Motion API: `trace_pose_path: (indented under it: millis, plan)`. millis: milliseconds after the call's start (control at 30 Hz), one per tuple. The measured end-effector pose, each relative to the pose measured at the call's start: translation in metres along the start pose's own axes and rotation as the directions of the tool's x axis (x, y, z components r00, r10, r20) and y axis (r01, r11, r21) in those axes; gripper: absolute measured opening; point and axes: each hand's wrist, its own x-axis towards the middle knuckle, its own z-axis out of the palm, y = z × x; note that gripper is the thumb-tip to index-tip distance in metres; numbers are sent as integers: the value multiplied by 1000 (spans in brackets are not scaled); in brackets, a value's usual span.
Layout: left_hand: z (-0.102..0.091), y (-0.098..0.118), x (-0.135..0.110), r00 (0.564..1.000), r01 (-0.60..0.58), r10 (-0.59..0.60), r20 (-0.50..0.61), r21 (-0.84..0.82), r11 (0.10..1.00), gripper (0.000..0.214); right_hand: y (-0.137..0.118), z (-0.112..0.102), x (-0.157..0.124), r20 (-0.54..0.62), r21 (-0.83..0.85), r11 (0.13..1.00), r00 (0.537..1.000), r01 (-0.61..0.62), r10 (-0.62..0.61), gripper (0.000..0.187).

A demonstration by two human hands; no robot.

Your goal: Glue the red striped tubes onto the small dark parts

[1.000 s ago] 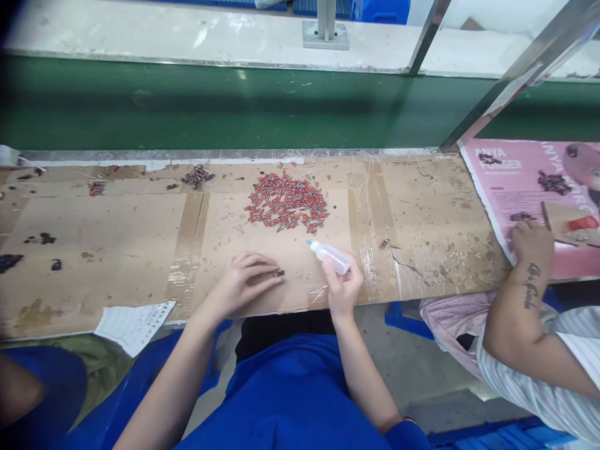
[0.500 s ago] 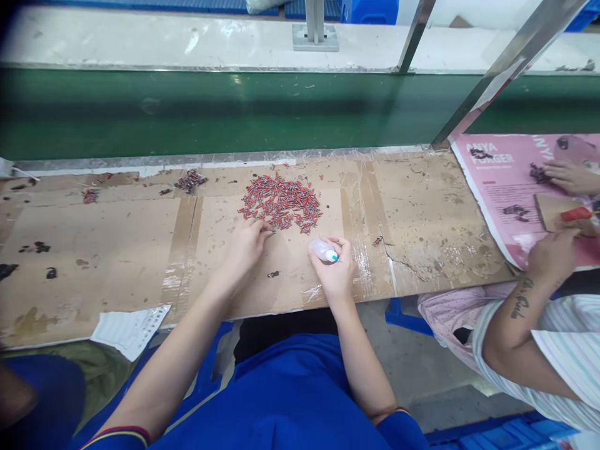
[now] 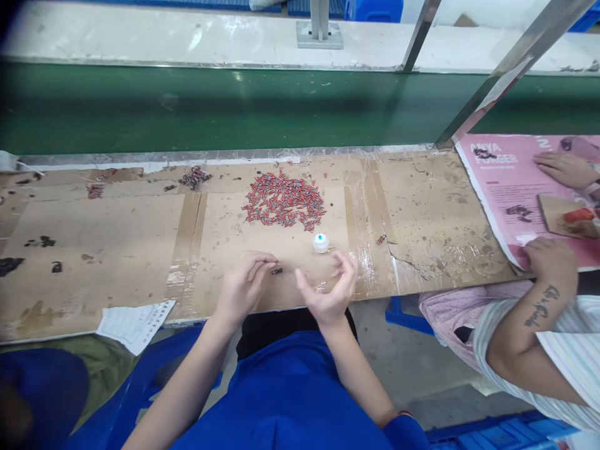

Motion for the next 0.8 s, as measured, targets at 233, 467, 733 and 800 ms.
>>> trace_pose_path:
  millis: [233,467,733,800]
  plan:
    - [7,2,-14,995,-76,72,61,62,995,13,-10,12,-20,504,311,847,831,-430,236,17]
    - [13,-23,-27,1000,16,-21,22,180,984,12,0,15,-14,512,241,850,805,-469,299,20]
    - [12,-17,-24,990,143,-142,-28,50,988,12,-8,21,-13,601,293,757,728,-584,329,26]
    - [10,-12,-23,989,143,-142,-35,31,989,13,-9,22,-13,625,319,703,699,-636,349,29]
